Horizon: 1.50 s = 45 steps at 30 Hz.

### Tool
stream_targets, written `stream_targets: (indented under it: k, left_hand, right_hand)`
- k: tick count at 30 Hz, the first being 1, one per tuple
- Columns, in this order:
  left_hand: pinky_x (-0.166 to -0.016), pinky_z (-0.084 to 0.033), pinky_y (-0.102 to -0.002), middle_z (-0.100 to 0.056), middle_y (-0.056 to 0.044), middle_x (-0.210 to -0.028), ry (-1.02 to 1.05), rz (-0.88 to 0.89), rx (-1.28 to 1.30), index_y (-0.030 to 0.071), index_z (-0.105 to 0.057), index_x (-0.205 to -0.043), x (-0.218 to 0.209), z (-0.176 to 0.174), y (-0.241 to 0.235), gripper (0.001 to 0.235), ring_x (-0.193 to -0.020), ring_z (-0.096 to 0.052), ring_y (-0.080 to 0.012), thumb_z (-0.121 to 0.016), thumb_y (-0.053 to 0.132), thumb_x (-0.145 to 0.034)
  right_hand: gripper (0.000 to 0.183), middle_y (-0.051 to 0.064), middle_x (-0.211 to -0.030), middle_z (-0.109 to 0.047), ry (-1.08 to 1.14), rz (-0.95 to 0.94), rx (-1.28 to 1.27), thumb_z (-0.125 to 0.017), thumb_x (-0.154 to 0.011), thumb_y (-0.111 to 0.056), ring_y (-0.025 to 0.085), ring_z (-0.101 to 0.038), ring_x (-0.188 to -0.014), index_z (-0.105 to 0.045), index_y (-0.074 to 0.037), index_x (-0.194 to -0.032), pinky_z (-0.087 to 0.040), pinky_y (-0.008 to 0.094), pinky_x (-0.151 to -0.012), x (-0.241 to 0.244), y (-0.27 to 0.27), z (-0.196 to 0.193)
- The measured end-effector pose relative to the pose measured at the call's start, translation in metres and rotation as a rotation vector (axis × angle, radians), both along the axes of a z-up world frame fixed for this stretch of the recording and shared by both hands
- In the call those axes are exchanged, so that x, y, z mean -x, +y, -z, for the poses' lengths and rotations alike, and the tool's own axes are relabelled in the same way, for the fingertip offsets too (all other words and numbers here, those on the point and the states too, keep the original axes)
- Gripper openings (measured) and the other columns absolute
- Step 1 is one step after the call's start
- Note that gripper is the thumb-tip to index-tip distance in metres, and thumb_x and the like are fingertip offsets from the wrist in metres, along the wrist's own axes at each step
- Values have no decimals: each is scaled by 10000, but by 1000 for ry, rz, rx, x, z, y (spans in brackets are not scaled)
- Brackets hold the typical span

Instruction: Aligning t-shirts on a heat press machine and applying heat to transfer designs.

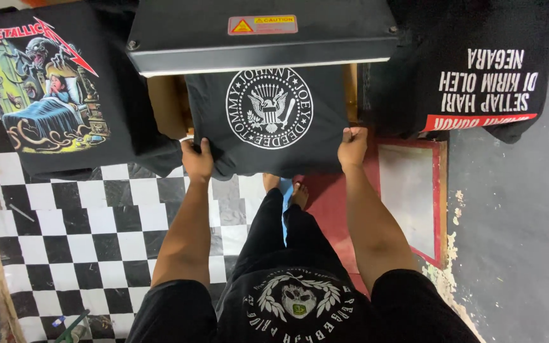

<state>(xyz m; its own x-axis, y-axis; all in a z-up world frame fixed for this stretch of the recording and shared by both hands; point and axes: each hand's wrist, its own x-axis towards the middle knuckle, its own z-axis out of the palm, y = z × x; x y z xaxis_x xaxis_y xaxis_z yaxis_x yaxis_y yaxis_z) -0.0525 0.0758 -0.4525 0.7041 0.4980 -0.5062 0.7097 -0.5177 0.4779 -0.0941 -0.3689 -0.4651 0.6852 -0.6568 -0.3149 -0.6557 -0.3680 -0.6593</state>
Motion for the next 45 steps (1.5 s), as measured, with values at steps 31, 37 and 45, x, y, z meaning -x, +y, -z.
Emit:
stream_targets:
  k: [31,37,45]
  left_hand:
    - [-985,-544,-468,-735,-181,-1121,321,134,154,153,-628,-1316,54,34,20,541,-1130,-687,-372,-485,592,-1035]
    - [-1026,-513,-541,-718,-237,-1158,257,119,58,79,-680,-1226,6,28,10,504,-1178,-646,-440,-448,500,-1072]
    - [-927,-566,-514,-726,-171,-1055,194,144,-124,110,-653,-1135,-50,50,25,473,-1079,-696,-402,-472,541,-1066]
  right_hand:
    - [236,19,-728,-653,306,-43,-366,-796,-915,-338,124,-601,-651,-708,-147,-1022,-497,271,-565,64,28,-9]
    - [199,66,-572,-667,224,18,-329,-796,-917,-254,148,-677,-494,-723,-87,-995,-552,260,-483,12,19,3]
    - [402,61,-653,-630,180,15,-354,-833,-890,-229,135,-682,-579,-679,-34,-1205,-624,240,-568,-40,17,5]
